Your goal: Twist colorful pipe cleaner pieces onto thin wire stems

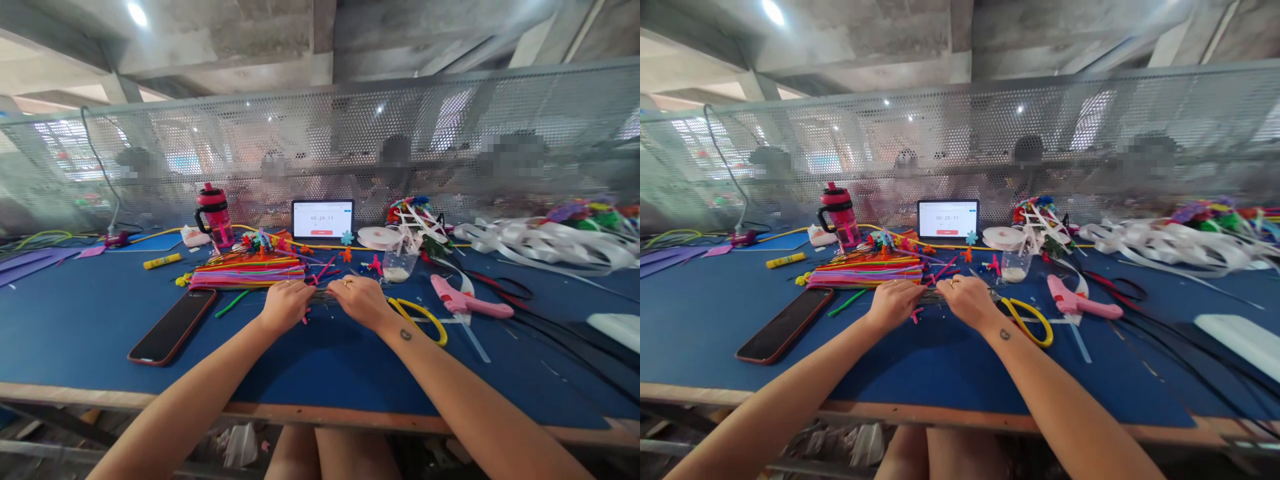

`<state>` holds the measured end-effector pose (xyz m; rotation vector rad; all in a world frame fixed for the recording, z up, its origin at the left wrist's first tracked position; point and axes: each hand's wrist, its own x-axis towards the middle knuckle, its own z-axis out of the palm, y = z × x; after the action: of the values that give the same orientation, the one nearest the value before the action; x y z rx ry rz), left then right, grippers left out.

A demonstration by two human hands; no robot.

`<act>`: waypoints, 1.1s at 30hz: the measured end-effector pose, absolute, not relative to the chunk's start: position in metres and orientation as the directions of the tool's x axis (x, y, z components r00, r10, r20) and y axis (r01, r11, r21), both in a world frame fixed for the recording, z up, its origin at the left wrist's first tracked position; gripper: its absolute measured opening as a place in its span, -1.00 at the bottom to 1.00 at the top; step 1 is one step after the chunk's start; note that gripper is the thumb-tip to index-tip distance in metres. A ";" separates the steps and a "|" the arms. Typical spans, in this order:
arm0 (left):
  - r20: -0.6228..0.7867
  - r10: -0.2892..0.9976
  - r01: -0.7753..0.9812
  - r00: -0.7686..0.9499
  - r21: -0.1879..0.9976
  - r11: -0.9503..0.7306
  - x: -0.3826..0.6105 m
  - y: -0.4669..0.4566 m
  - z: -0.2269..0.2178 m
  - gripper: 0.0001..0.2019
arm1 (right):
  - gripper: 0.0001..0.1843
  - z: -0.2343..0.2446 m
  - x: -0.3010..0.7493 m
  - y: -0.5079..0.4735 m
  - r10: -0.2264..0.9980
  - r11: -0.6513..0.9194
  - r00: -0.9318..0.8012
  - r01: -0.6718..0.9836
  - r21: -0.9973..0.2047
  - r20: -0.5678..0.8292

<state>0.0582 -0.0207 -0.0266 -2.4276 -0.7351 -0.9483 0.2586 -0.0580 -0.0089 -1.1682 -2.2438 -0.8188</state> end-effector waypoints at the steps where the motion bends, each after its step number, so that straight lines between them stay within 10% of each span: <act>1: 0.718 0.307 0.609 0.625 -0.203 -0.767 0.059 -0.022 -0.026 -0.80 | -0.71 -0.009 0.258 -0.058 0.559 0.458 -0.524 0.841 0.288 0.642; 33: 0.788 0.228 0.543 0.572 -0.154 -0.826 0.059 -0.023 -0.023 -0.83 | -0.67 -0.009 0.260 -0.059 0.522 0.466 -0.507 0.843 0.268 0.686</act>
<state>0.0592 -0.0232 -0.0231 -2.4264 -0.6251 -1.1373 0.2598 -0.0588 -0.0090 -1.1325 -2.1985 -0.8144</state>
